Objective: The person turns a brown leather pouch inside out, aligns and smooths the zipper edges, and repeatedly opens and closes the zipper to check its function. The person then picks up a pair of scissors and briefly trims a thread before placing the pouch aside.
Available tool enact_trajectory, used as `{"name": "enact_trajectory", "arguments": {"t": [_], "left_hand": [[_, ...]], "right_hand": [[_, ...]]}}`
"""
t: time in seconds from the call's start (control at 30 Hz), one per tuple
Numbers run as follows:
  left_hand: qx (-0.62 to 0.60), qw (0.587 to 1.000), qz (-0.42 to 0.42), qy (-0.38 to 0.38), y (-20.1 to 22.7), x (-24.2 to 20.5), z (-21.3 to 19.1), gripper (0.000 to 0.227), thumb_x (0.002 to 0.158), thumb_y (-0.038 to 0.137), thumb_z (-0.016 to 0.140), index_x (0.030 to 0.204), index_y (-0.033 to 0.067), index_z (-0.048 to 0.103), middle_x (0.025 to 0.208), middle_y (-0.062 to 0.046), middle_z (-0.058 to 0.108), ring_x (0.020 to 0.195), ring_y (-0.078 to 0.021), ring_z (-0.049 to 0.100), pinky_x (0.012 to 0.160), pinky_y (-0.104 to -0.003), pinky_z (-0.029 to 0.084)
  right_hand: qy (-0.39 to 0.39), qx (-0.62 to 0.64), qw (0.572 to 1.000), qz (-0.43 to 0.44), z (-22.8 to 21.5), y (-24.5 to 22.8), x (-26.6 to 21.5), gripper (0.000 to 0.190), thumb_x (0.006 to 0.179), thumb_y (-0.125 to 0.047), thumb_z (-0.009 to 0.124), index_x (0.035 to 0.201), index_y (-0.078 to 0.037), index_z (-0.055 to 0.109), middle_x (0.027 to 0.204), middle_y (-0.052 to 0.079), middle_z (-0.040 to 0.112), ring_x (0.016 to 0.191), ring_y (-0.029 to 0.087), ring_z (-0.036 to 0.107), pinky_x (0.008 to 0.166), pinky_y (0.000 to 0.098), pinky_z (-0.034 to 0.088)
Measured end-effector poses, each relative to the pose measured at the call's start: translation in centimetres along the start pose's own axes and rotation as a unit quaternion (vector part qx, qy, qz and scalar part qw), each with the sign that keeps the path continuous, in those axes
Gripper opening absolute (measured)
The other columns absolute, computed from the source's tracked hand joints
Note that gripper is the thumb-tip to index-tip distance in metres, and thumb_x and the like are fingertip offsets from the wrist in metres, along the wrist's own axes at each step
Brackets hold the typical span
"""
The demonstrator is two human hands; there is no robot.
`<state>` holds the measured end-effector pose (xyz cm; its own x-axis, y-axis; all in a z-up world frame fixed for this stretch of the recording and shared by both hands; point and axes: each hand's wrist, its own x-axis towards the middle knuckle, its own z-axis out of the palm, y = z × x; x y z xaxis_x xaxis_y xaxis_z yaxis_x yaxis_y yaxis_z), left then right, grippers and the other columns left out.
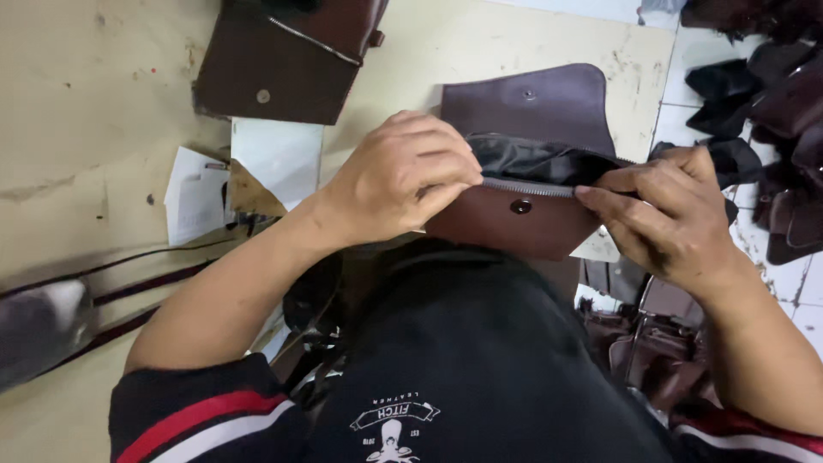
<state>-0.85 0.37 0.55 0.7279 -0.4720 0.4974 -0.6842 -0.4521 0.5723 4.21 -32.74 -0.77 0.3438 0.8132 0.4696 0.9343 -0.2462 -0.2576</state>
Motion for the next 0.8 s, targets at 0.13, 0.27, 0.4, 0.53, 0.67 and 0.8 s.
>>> {"name": "enact_trajectory", "arguments": {"t": [0.13, 0.27, 0.4, 0.53, 0.67, 0.8], "left_hand": [[-0.014, 0.999, -0.032, 0.0, -0.8, -0.3, 0.6, 0.004, 0.094, 0.004, 0.076, 0.095, 0.0074, 0.074, 0.096, -0.002, 0.075, 0.096, -0.0238, 0.07, 0.086, -0.038, 0.049], [-0.022, 0.999, -0.039, 0.005, -0.9, -0.2, 0.8, 0.008, 0.091, 0.002, 0.076, 0.093, 0.0081, 0.071, 0.092, -0.003, 0.074, 0.092, -0.0235, 0.069, 0.083, -0.037, 0.048], [-0.036, 0.998, -0.048, 0.001, -1.0, -0.2, 1.1, 0.009, 0.092, 0.003, 0.074, 0.093, 0.0095, 0.068, 0.092, -0.002, 0.072, 0.09, -0.0227, 0.068, 0.083, -0.038, 0.048], [-0.044, 0.997, -0.056, 0.001, -1.0, -0.1, 1.4, 0.01, 0.09, 0.003, 0.074, 0.092, 0.0104, 0.067, 0.091, -0.002, 0.072, 0.087, -0.0226, 0.067, 0.086, -0.039, 0.048], [-0.066, 0.996, -0.063, -0.009, -0.4, 0.2, 1.0, 0.017, 0.09, 0.002, 0.071, 0.097, 0.011, 0.059, 0.092, -0.001, 0.069, 0.085, -0.0229, 0.064, 0.087, -0.04, 0.044], [-0.081, 0.994, -0.079, -0.006, -0.3, -0.2, 0.2, 0.028, 0.088, 0.007, 0.078, 0.108, 0.0069, 0.057, 0.097, -0.004, 0.07, 0.094, -0.0236, 0.066, 0.094, -0.041, 0.048]], "right_hand": [[-0.015, 0.0, 1.0, 0.016, -0.3, -0.3, 0.1, 0.012, 0.105, -0.002, 0.066, 0.115, -0.002, 0.073, 0.107, 0.012, 0.071, 0.083, 0.023, 0.062, 0.089, 0.0405, 0.034], [-0.015, -0.005, 1.0, 0.01, -0.2, -0.2, 0.2, 0.012, 0.105, -0.002, 0.066, 0.116, -0.002, 0.071, 0.104, 0.011, 0.071, 0.079, 0.022, 0.061, 0.086, 0.0409, 0.034], [-0.005, -0.011, 1.0, 0.017, -0.3, -0.6, 0.9, 0.005, 0.104, -0.002, 0.07, 0.109, 0.0, 0.071, 0.1, 0.01, 0.071, 0.079, 0.021, 0.063, 0.086, 0.0408, 0.035], [-0.03, -0.03, 0.998, 0.043, 0.7, -1.7, 3.0, 0.018, 0.104, -0.013, 0.074, 0.118, -0.001, 0.071, 0.101, 0.011, 0.075, 0.086, 0.024, 0.066, 0.084, 0.0399, 0.036], [-0.051, -0.008, 0.996, 0.068, 2.6, -3.2, 6.8, 0.021, 0.103, -0.02, 0.074, 0.113, -0.002, 0.071, 0.099, 0.011, 0.072, 0.083, 0.023, 0.063, 0.073, 0.0366, 0.036], [-0.05, 0.018, 0.995, 0.085, 3.4, -3.7, 8.1, 0.004, 0.103, -0.01, 0.07, 0.103, -0.007, 0.072, 0.088, 0.005, 0.064, 0.076, 0.023, 0.06, 0.072, 0.0375, 0.036]]}}
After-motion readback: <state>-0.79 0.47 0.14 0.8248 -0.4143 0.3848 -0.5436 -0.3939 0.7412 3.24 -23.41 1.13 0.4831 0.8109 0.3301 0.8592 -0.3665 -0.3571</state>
